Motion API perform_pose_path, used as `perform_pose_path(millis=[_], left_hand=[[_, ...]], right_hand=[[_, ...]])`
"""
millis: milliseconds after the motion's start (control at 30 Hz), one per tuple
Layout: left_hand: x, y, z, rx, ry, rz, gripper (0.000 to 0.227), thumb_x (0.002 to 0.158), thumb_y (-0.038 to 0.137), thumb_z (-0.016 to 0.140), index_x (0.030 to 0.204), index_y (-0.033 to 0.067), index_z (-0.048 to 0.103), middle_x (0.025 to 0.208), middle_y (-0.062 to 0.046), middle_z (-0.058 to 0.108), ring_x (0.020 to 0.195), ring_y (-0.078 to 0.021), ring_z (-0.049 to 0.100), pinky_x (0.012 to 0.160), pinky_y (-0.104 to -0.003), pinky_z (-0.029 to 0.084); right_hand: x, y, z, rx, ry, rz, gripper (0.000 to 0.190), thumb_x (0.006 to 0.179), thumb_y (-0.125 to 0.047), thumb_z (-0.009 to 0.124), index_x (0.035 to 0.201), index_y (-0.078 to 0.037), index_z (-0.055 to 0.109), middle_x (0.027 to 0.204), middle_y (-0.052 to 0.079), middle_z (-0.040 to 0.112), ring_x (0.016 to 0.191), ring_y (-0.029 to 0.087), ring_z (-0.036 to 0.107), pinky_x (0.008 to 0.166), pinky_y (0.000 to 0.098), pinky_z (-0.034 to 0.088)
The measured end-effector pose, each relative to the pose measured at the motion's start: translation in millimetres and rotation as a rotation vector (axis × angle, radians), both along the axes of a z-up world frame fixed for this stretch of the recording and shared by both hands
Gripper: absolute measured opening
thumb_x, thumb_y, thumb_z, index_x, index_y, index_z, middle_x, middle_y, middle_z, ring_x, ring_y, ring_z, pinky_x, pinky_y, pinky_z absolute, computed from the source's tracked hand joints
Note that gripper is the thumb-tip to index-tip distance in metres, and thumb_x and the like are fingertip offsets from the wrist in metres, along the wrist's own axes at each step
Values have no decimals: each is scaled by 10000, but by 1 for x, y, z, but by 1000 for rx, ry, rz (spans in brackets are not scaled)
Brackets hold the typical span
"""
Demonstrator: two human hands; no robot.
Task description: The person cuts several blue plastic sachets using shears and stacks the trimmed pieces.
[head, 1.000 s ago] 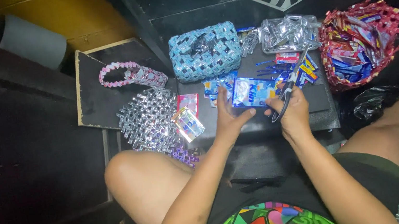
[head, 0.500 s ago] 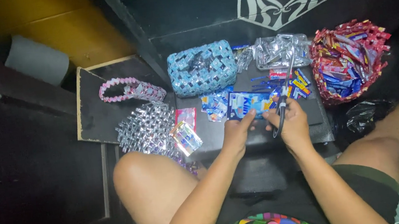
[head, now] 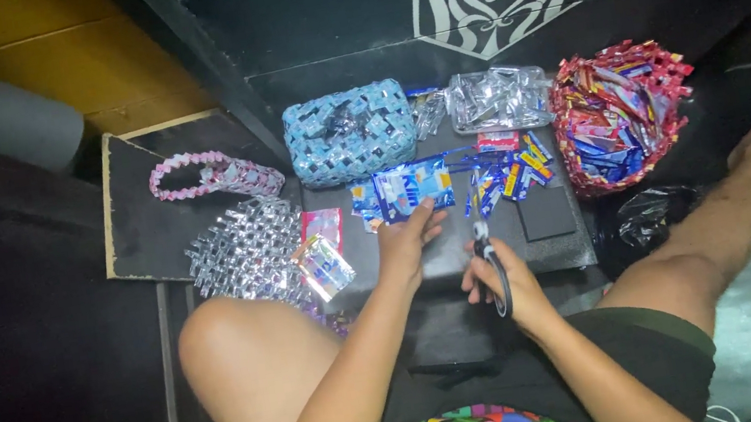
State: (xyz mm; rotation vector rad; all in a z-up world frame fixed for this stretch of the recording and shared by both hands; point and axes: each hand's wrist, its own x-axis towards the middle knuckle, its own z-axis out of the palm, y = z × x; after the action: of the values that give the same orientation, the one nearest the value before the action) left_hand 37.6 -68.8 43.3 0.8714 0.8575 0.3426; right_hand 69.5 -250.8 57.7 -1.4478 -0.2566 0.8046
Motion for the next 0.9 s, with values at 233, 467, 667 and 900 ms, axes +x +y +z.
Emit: perform_pose_path(millis=[233,467,667,900], left_hand=[[-10,0,64,0,-30,40,466,851,127,842,1199,-100,632,1118,-254,715,1021,-371,719,908,-497,620],[-3,-5,-8,-36,-95,87,357,857,63,837,1103,-131,665,1010,-262,712,957,-366,726,880,-518,631],[-3,-7,4,-46,-111,72,357,870,45,812,1136,-133,655,1020,-232,686,982,-346,700,916,-544,611],[-5,-6,5,-48,-120,64,386,884,38,792,1176,-144,618,1054,-247,680,1004,-375,698,932,-545,596]], right_hand=[[-13,9,-2,-38,-2,112,441,930,-322,697,1253,-35,608,705,183,728,570,257,723,534,294,510],[-13,12,1,-92,-35,97,409,938,-348,701,1212,-51,636,656,170,709,536,257,713,567,321,530],[-13,14,11,-146,-32,71,360,946,-331,684,1182,-61,660,630,157,699,511,238,708,572,315,544],[-16,16,10,-158,-17,39,306,944,-279,692,1142,-46,679,568,155,680,445,231,692,491,291,541]])
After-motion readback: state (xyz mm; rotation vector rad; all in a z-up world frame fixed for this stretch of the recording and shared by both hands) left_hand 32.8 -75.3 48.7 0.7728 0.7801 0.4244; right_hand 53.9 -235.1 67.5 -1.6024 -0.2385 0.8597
